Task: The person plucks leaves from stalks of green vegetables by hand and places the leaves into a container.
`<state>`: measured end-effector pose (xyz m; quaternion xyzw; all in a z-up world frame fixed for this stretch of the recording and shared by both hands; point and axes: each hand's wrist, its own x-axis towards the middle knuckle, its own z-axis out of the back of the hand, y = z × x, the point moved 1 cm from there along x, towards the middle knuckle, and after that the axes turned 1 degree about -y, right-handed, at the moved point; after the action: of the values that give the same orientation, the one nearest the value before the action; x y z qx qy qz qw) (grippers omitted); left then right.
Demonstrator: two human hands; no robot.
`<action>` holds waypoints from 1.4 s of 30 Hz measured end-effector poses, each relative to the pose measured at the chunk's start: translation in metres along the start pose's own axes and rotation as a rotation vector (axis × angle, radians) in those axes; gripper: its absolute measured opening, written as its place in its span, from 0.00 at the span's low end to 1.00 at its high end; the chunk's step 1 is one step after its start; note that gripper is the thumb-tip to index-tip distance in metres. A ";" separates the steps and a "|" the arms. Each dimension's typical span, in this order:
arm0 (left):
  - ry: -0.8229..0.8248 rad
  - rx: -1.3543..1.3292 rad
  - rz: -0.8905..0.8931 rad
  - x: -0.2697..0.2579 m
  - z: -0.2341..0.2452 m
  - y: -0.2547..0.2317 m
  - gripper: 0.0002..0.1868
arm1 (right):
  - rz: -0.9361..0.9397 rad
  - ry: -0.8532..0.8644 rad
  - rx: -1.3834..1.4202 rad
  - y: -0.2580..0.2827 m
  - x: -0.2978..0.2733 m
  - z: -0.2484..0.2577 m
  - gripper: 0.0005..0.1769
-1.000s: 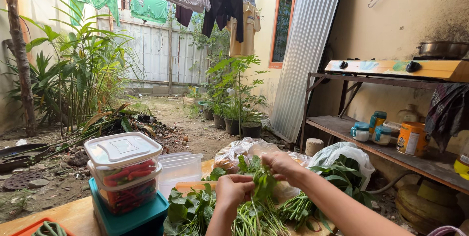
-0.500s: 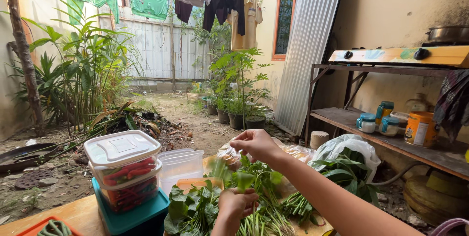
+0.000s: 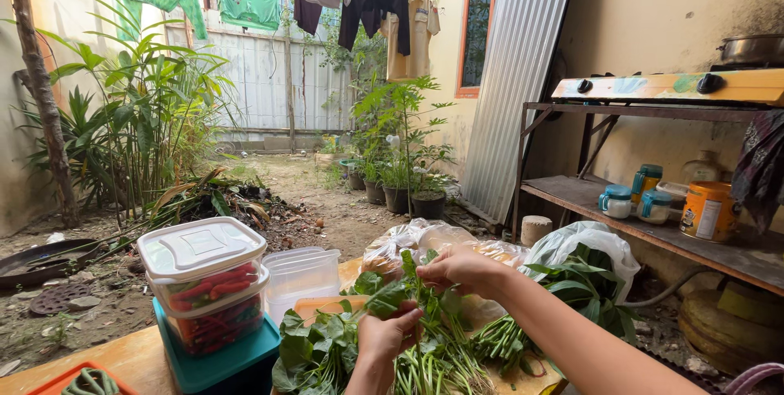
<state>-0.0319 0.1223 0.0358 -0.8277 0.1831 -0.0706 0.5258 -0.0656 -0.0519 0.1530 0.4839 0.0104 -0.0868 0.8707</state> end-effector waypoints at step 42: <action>0.021 -0.124 -0.092 0.009 -0.002 0.002 0.07 | 0.054 -0.075 0.252 -0.053 0.012 -0.034 0.09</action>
<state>-0.0241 0.1166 0.0345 -0.8653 0.1544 -0.0920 0.4679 -0.0601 -0.0517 0.0892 0.5861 -0.0463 -0.0822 0.8047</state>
